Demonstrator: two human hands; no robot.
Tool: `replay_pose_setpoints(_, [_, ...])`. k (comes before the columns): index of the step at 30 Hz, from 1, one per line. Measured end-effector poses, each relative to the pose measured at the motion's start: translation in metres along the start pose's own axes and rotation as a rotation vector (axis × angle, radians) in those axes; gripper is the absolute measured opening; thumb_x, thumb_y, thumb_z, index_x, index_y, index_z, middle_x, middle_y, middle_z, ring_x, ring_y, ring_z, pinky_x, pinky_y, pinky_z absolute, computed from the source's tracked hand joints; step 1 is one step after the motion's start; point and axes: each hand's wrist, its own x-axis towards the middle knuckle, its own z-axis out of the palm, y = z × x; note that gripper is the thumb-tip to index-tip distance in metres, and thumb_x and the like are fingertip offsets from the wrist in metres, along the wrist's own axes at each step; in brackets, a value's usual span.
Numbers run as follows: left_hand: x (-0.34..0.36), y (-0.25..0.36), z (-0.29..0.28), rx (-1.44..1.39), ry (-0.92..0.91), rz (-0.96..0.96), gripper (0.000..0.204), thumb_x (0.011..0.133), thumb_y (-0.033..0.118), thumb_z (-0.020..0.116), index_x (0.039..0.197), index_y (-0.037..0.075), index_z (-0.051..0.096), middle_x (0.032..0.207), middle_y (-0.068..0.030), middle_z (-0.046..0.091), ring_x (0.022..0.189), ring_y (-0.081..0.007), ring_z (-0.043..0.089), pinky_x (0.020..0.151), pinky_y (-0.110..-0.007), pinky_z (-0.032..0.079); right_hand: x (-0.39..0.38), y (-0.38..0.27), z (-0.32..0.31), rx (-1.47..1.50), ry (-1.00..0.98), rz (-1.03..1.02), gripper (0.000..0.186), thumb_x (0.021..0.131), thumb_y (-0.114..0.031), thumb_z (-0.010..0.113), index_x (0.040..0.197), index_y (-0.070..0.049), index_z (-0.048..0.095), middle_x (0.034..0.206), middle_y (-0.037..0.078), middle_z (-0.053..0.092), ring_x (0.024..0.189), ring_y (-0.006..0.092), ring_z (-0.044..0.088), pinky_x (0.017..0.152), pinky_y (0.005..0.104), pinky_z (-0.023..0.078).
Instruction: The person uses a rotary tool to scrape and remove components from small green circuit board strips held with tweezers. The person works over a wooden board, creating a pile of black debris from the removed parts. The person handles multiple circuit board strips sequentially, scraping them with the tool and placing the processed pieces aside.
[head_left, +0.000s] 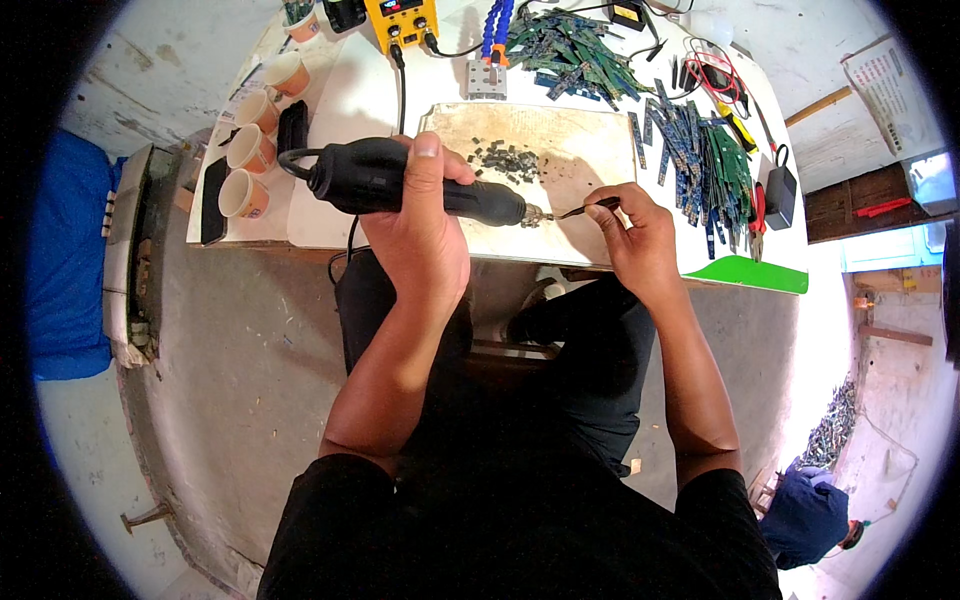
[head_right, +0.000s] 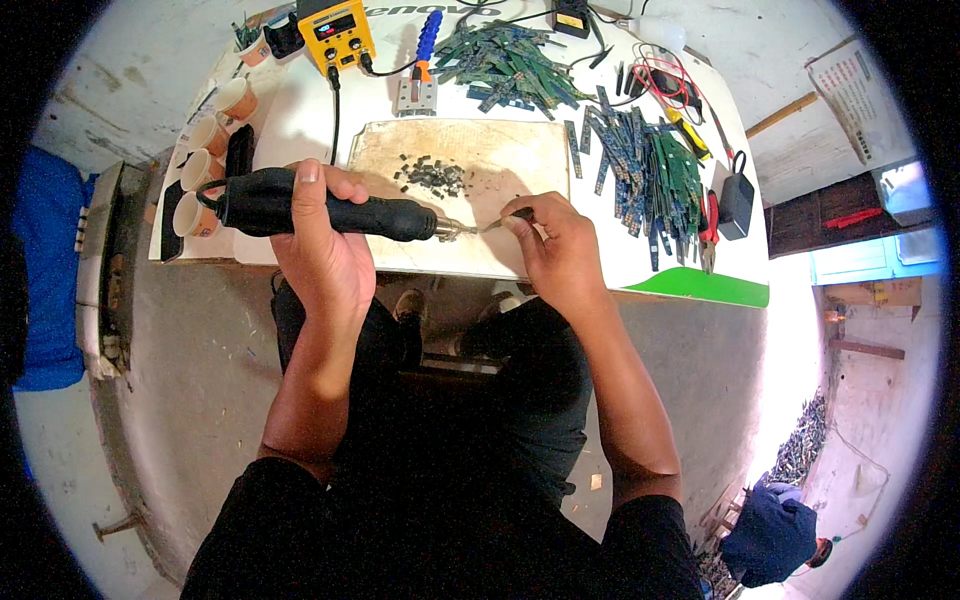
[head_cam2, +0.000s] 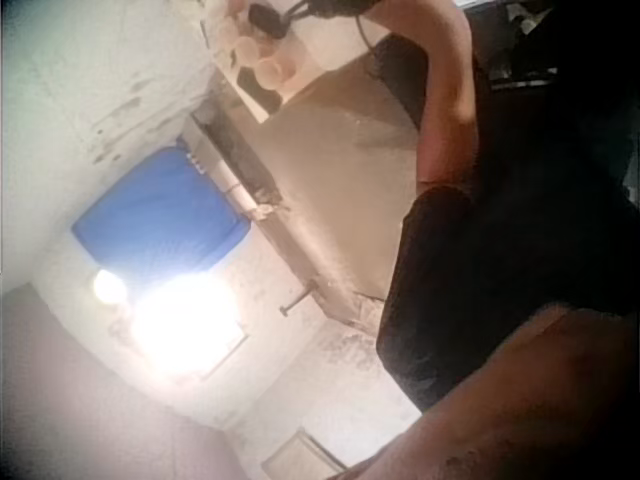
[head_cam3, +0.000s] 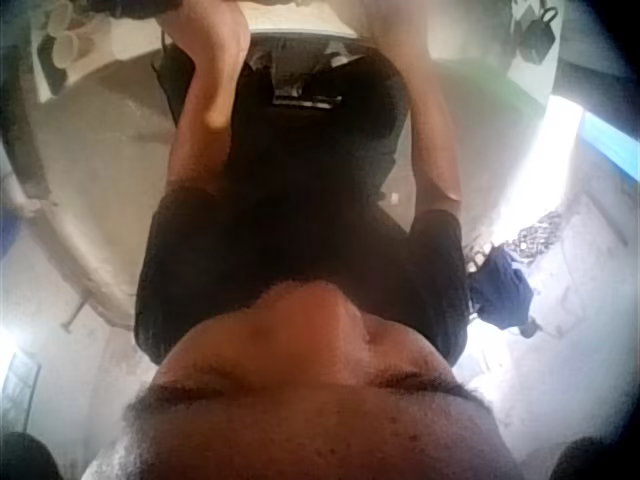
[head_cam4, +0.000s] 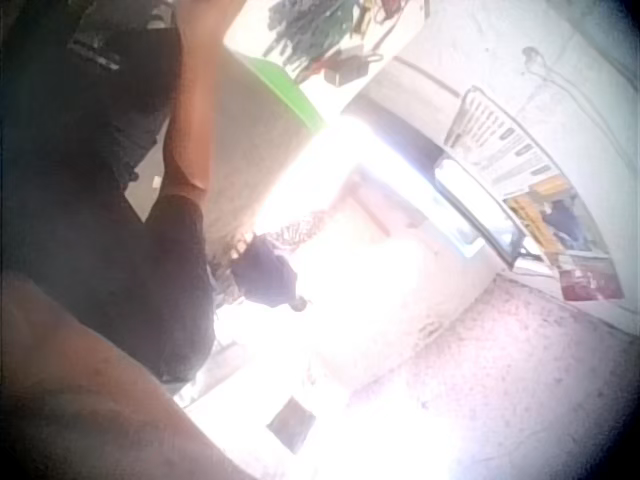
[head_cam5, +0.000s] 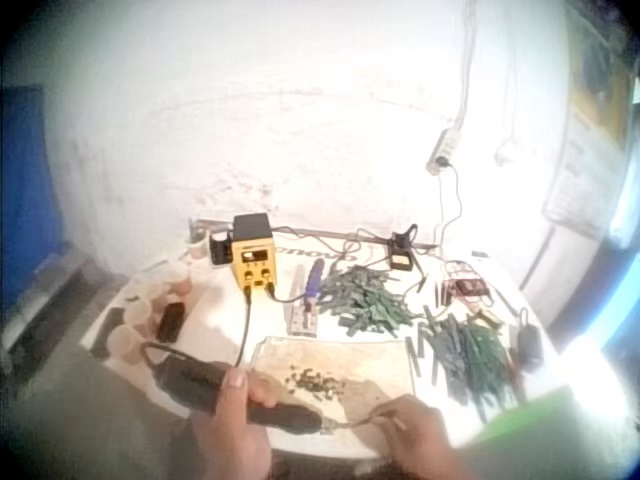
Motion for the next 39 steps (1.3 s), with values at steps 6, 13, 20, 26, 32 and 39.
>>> replay_pose_setpoints(6, [-0.0006, 0.0025, 0.0005, 0.007, 0.005, 0.0, 0.016, 0.094, 0.012, 0.068, 0.091, 0.005, 0.053, 0.073, -0.0062, 0.06, 0.068, -0.0156, 0.059, 0.071, -0.032, 0.05, -0.0018, -0.0053, 0.0006, -0.006, 0.008, 0.007, 0.009, 0.087, 0.0, 0.07, 0.095, -0.001, 0.069, 0.091, 0.015, 0.07, 0.083, 0.0288, 0.068, 0.074, 0.0333, 0.052])
replay_pose_setpoints(13, [-0.0012, 0.003, -0.0016, 0.035, -0.014, 0.02, 0.014, 0.096, 0.014, 0.065, 0.094, 0.005, 0.054, 0.073, -0.0062, 0.059, 0.071, -0.0167, 0.058, 0.076, -0.034, 0.049, -0.0022, -0.0065, -0.0018, -0.007, 0.001, -0.048, 0.008, 0.087, -0.001, 0.07, 0.095, 0.0, 0.069, 0.091, 0.016, 0.069, 0.083, 0.0293, 0.069, 0.074, 0.0338, 0.053])
replay_pose_setpoints(20, [-0.0001, 0.0024, -0.002, 0.001, -0.017, 0.016, 0.013, 0.096, 0.012, 0.066, 0.095, 0.005, 0.055, 0.073, -0.0073, 0.061, 0.069, -0.0165, 0.059, 0.073, -0.032, 0.049, -0.0031, -0.0061, -0.0019, 0.014, -0.01, -0.023, 0.009, 0.088, -0.002, 0.071, 0.097, -0.001, 0.069, 0.09, 0.012, 0.07, 0.08, 0.0208, 0.064, 0.075, 0.0291, 0.048])
replay_pose_setpoints(26, [-0.0003, 0.002, -0.0017, 0.009, -0.013, 0.013, 0.013, 0.097, 0.012, 0.065, 0.094, 0.005, 0.055, 0.073, -0.0074, 0.061, 0.069, -0.0162, 0.059, 0.074, -0.032, 0.048, 0.0001, -0.0049, -0.0034, -0.031, -0.028, -0.094, 0.008, 0.085, -0.001, 0.071, 0.093, 0.0, 0.069, 0.092, 0.015, 0.069, 0.086, 0.0313, 0.067, 0.076, 0.0362, 0.053])
replay_pose_setpoints(32, [0.0004, 0.0022, -0.0024, -0.001, -0.03, 0.017, 0.013, 0.097, 0.012, 0.065, 0.093, 0.005, 0.055, 0.073, -0.0074, 0.061, 0.07, -0.0161, 0.059, 0.074, -0.032, 0.048, 0.0017, -0.003, -0.003, -0.055, -0.057, -0.153, 0.011, 0.085, 0.005, 0.07, 0.094, -0.001, 0.068, 0.09, 0.013, 0.069, 0.083, 0.0276, 0.065, 0.074, 0.0323, 0.05])
replay_pose_setpoints(39, [-0.0007, 0.0001, -0.0016, 0.001, -0.01, 0.0, 0.013, 0.095, 0.01, 0.066, 0.094, 0.005, 0.054, 0.075, -0.0064, 0.061, 0.069, -0.0153, 0.059, 0.07, -0.031, 0.05, 0.001, -0.0049, -0.0028, -0.047, -0.054, -0.125, 0.012, 0.084, 0.006, 0.07, 0.093, -0.001, 0.069, 0.09, 0.012, 0.069, 0.084, 0.0265, 0.065, 0.073, 0.0318, 0.051])
